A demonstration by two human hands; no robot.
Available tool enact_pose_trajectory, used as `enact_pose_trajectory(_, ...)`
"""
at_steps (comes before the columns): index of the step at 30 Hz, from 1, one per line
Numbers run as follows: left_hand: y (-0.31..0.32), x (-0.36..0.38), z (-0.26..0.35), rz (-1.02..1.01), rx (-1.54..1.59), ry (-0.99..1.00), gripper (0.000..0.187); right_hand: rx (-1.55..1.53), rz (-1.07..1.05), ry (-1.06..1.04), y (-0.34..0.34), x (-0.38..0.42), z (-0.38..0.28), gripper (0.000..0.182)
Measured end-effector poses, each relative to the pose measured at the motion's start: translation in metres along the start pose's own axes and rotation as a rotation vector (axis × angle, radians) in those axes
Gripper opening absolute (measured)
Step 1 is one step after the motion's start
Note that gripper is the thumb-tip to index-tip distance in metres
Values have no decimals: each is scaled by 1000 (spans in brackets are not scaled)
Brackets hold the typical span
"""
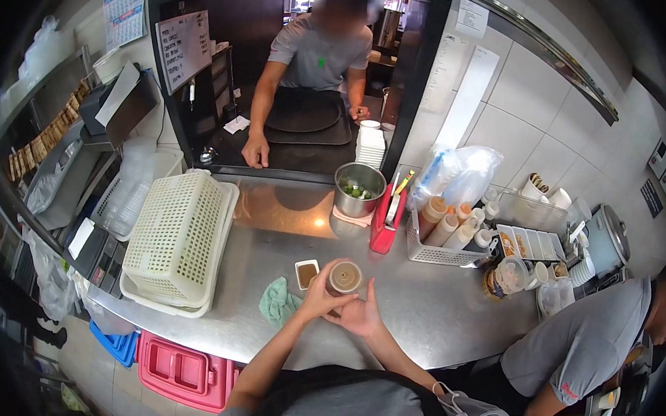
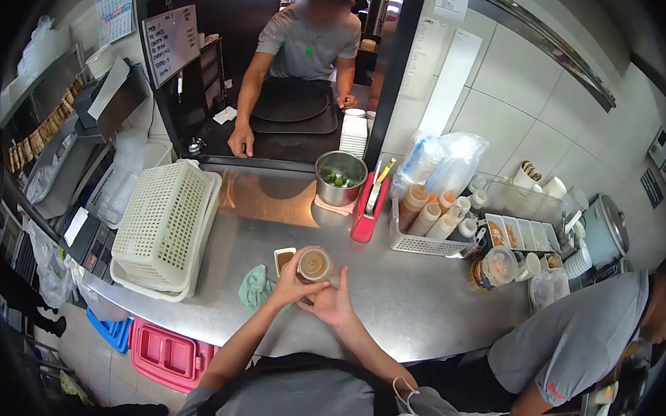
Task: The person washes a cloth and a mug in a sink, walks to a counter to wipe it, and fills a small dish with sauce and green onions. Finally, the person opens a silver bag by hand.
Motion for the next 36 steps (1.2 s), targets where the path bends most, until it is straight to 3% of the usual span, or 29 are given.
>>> enact_pose_trajectory(3,3,-11,11,70,-174,69,74,177,100,108,-57,36,0,86)
enact_pose_trajectory(6,22,-19,6,-35,-326,83,74,1026,742,-529,-75,95,-45,85)
enact_pose_trajectory(9,60,-15,-3,-215,-226,-22,78,1565,949,-1053,-15,123,-73,94)
enact_pose_trajectory(12,85,-2,-17,-187,-230,-6,79,1282,611,-933,-31,99,-77,83)
enact_pose_trajectory(13,88,-1,-26,-239,-136,-93,93,1310,635,-882,-39,95,-80,76)
enact_pose_trajectory(16,59,-8,-13,-335,-642,50,107,1218,704,-881,-58,107,-98,72)
enact_pose_trajectory(20,-31,1,-45,-363,-1283,-225,122,1110,819,-1022,-87,136,-137,70)
enact_pose_trajectory(23,-68,13,-79,-412,-1137,-399,122,1115,802,-959,-93,145,-157,87)
enact_pose_trajectory(26,-76,11,-85,-363,-945,-421,120,1529,874,-1054,-95,152,-162,110)
enact_pose_trajectory(29,-79,4,-81,-331,-900,-354,118,1556,993,-884,-128,159,-151,124)
enact_pose_trajectory(36,-126,-64,-101,-189,-1010,-281,110,1531,1174,-832,-137,167,-126,119)
Point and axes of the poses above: each hand's wrist, its own x-axis away from the middle knuckle, its own y-axis out of the palm, z = x × y, the point moved 8 cm from there along -x, towards the middle knuckle, and after that the axes turned 12 degrees about y, right-handed, at the moved point
